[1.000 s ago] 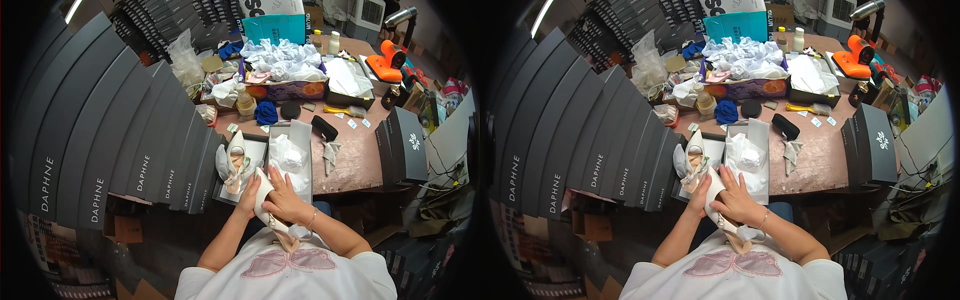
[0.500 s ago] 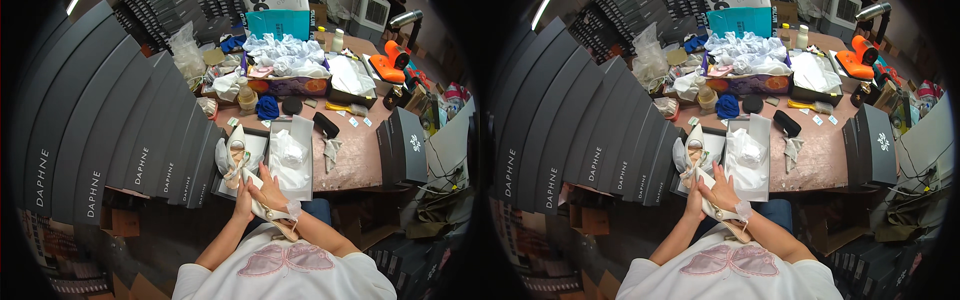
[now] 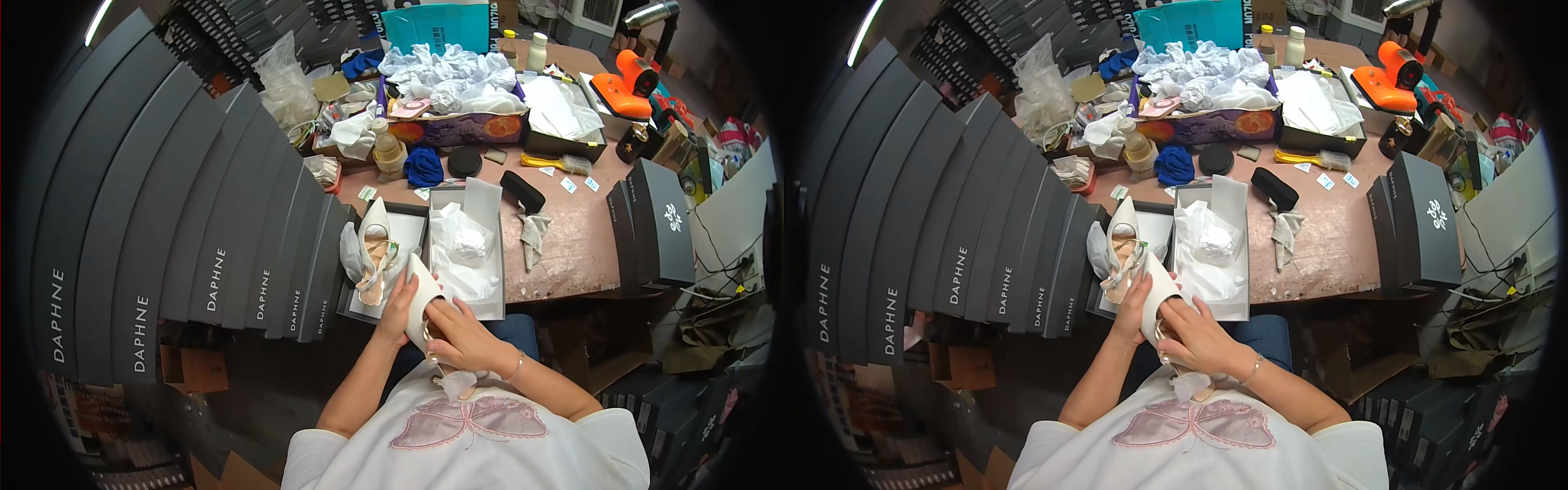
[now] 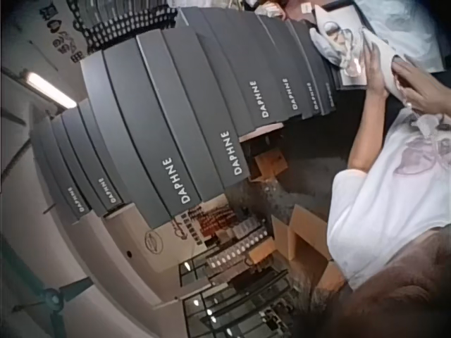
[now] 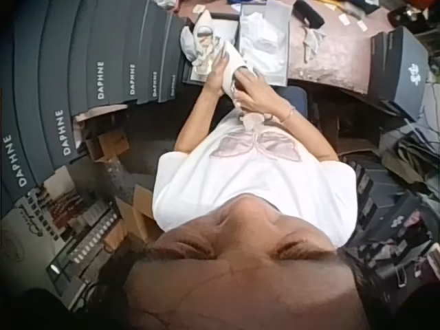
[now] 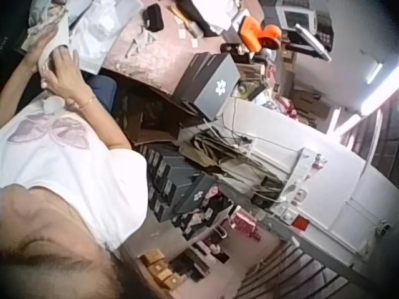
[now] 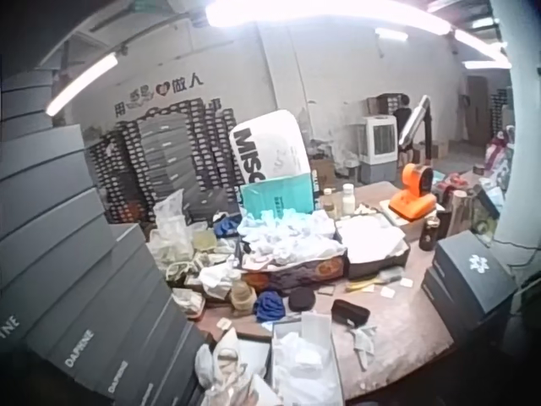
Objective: Packing pairs of high-heeled shoes into boxes with protective tissue paper.
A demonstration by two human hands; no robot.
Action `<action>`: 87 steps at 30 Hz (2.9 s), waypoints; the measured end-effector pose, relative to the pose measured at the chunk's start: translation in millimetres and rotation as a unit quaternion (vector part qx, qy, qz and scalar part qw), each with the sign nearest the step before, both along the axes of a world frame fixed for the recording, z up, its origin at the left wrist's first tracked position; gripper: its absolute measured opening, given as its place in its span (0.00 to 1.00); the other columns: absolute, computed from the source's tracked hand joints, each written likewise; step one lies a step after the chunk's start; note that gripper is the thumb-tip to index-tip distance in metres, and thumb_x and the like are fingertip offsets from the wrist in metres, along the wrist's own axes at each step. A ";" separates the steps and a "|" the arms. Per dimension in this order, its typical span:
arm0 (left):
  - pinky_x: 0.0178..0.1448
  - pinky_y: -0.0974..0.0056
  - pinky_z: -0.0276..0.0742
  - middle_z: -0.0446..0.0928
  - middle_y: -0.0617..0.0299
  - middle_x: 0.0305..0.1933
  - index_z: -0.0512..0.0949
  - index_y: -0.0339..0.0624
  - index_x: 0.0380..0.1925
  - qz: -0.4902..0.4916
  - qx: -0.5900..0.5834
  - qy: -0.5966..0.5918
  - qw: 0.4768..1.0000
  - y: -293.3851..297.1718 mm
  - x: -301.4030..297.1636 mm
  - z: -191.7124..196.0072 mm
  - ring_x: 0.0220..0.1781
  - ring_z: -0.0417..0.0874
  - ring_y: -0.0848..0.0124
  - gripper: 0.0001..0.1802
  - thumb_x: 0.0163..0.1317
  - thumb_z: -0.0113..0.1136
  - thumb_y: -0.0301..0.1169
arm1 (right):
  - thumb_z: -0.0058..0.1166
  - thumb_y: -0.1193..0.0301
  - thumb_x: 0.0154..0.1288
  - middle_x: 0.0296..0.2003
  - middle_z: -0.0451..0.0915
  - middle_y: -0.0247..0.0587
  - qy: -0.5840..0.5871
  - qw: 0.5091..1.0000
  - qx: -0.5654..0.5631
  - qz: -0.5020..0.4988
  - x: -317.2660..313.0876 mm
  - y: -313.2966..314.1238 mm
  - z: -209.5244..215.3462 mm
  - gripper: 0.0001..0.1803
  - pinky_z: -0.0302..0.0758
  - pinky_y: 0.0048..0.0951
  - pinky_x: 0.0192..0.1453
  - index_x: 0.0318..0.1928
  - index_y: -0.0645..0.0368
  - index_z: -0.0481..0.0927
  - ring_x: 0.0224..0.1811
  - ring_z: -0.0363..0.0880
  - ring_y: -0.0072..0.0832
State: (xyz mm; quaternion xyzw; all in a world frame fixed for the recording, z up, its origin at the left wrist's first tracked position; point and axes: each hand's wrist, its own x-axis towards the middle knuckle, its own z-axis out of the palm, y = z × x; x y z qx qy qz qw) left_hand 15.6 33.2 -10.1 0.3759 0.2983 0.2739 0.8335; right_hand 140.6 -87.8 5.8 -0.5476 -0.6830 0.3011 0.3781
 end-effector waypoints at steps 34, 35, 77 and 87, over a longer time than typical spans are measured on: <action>0.60 0.57 0.77 0.62 0.55 0.64 0.48 0.53 0.70 0.011 -0.194 -0.119 0.974 -53.5 -33.6 -16.5 0.63 0.71 0.64 0.46 0.56 0.62 0.22 | 0.67 0.63 0.55 0.33 0.79 0.46 0.096 0.992 -0.075 -0.033 83.0 52.0 49.1 0.25 0.77 0.34 0.37 0.50 0.57 0.74 0.33 0.79 0.39; 0.61 0.58 0.77 0.63 0.55 0.64 0.48 0.53 0.70 0.005 -0.179 -0.115 0.977 -51.8 -33.5 -16.0 0.63 0.71 0.64 0.46 0.56 0.62 0.22 | 0.67 0.64 0.54 0.35 0.79 0.46 0.111 0.990 -0.078 0.033 69.4 41.9 54.4 0.23 0.77 0.34 0.39 0.49 0.56 0.75 0.35 0.80 0.39; 0.72 0.57 0.57 0.63 0.52 0.68 0.60 0.37 0.66 0.229 0.076 0.062 0.968 6.9 56.6 -16.1 0.72 0.60 0.64 0.29 0.69 0.54 0.36 | 0.42 0.80 0.67 0.36 0.78 0.34 0.357 0.903 -0.057 -0.230 82.7 -23.5 25.8 0.12 0.76 0.21 0.41 0.46 0.65 0.77 0.35 0.76 0.19; 0.49 0.57 0.76 0.78 0.51 0.42 0.79 0.37 0.43 0.155 0.555 0.446 0.685 52.2 -76.2 -38.7 0.45 0.79 0.56 0.15 0.59 0.63 0.35 | 0.54 0.74 0.63 0.39 0.76 0.46 0.014 0.999 -0.038 0.010 4.1 76.2 2.8 0.14 0.78 0.34 0.43 0.48 0.64 0.76 0.40 0.79 0.39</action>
